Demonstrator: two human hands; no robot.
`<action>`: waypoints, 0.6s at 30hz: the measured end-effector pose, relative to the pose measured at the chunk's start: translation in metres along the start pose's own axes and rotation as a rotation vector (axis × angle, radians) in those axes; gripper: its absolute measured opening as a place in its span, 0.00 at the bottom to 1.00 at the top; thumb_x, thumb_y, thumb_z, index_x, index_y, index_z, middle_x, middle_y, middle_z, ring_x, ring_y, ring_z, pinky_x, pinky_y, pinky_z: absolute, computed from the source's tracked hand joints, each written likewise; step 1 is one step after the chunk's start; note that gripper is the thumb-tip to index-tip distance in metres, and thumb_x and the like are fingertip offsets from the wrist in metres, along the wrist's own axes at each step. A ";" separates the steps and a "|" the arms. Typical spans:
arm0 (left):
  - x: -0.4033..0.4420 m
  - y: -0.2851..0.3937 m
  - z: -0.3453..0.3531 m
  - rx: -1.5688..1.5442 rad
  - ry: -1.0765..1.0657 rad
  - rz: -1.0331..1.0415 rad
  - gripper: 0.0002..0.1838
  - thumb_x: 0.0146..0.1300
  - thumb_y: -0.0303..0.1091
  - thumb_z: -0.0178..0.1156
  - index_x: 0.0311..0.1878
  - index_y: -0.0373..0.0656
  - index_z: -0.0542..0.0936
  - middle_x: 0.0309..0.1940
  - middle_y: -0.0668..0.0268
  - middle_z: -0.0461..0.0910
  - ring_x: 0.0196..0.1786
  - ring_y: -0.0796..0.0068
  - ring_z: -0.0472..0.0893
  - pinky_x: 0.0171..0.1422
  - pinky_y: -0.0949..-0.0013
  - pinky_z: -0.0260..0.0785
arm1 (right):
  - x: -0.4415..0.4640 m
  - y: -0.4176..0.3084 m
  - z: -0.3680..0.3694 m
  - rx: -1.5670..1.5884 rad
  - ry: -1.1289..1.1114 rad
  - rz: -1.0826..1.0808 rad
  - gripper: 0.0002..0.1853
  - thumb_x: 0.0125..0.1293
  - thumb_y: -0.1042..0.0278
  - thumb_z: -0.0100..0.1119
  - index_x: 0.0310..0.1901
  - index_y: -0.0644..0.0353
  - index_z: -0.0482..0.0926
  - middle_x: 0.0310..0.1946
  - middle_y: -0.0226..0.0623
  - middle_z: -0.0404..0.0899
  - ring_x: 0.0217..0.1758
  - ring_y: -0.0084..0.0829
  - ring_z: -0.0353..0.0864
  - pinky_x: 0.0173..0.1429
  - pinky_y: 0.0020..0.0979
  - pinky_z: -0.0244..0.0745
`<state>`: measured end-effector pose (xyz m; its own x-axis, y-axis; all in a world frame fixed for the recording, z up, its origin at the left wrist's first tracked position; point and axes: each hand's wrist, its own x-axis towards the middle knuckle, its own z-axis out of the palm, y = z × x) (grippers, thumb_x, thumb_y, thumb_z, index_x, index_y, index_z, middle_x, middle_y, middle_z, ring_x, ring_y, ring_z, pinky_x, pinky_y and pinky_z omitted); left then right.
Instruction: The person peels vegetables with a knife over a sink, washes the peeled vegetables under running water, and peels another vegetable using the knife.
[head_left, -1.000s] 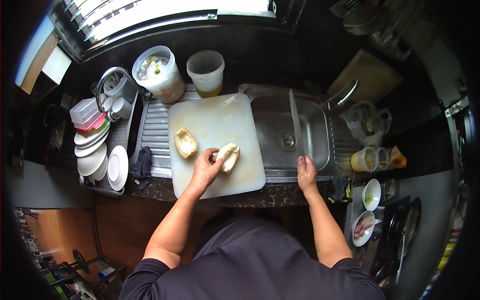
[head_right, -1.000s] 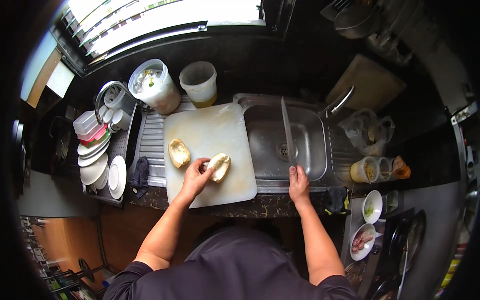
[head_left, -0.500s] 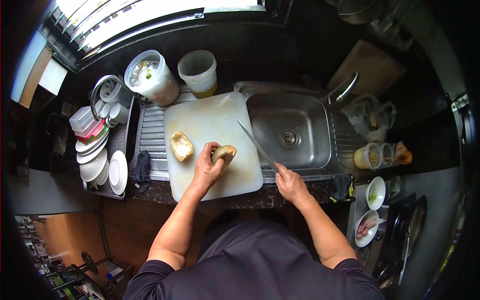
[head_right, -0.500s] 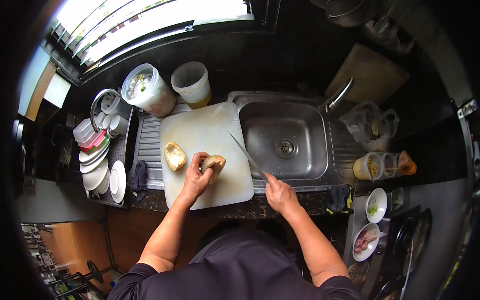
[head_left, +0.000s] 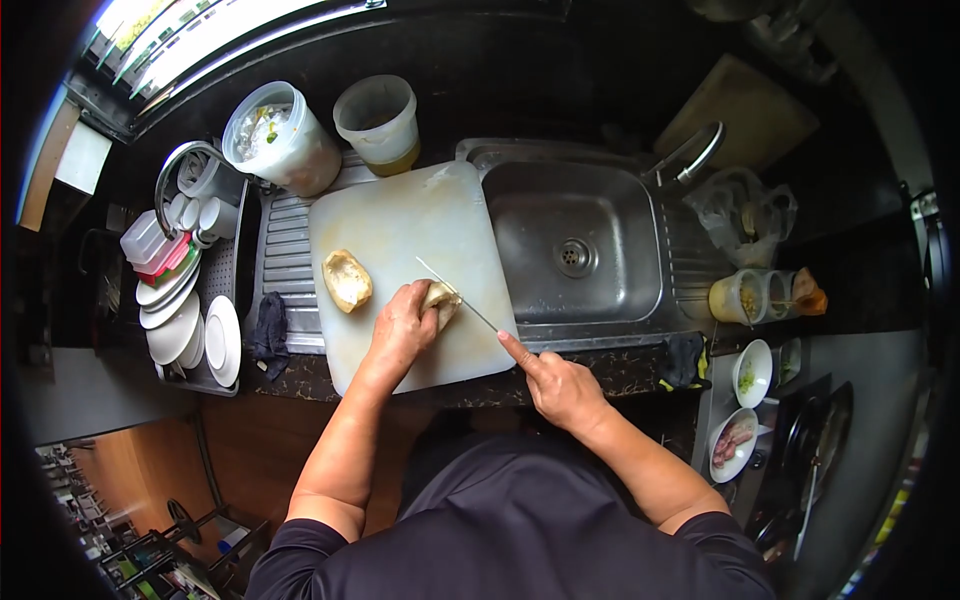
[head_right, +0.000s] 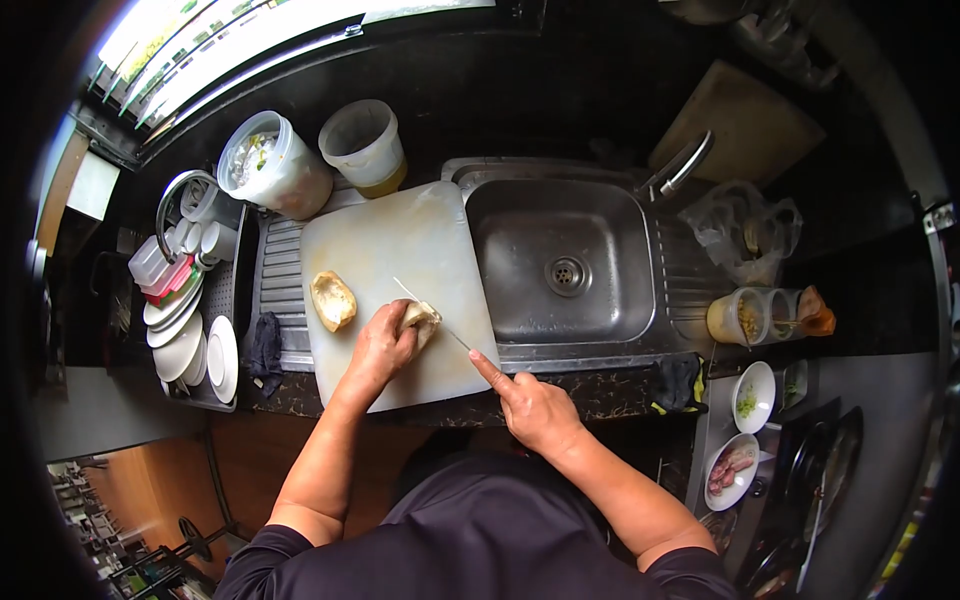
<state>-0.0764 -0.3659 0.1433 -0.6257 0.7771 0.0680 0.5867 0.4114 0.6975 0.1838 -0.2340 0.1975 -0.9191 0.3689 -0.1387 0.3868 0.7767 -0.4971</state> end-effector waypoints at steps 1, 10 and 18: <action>0.002 0.001 0.000 0.007 -0.011 -0.007 0.17 0.64 0.29 0.60 0.57 0.43 0.82 0.45 0.49 0.84 0.49 0.40 0.84 0.55 0.47 0.79 | 0.001 0.000 0.000 0.000 -0.003 0.002 0.46 0.73 0.71 0.58 0.85 0.17 0.53 0.28 0.42 0.76 0.25 0.49 0.82 0.36 0.51 0.84; 0.005 0.002 0.000 0.029 -0.040 -0.029 0.18 0.64 0.27 0.59 0.58 0.41 0.81 0.45 0.48 0.83 0.50 0.39 0.83 0.55 0.45 0.78 | 0.047 -0.001 0.019 0.052 -0.127 0.048 0.49 0.71 0.76 0.54 0.87 0.20 0.49 0.31 0.52 0.82 0.31 0.55 0.86 0.39 0.56 0.83; -0.007 -0.003 0.008 0.002 0.085 -0.034 0.19 0.64 0.29 0.60 0.58 0.42 0.81 0.46 0.50 0.84 0.49 0.42 0.84 0.55 0.49 0.79 | 0.040 0.023 0.030 0.151 -0.167 0.078 0.45 0.74 0.74 0.49 0.87 0.25 0.49 0.41 0.56 0.88 0.43 0.60 0.88 0.50 0.57 0.83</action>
<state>-0.0702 -0.3689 0.1351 -0.6866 0.7195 0.1041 0.5652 0.4383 0.6988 0.1531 -0.2167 0.1546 -0.8915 0.3253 -0.3154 0.4529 0.6593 -0.6002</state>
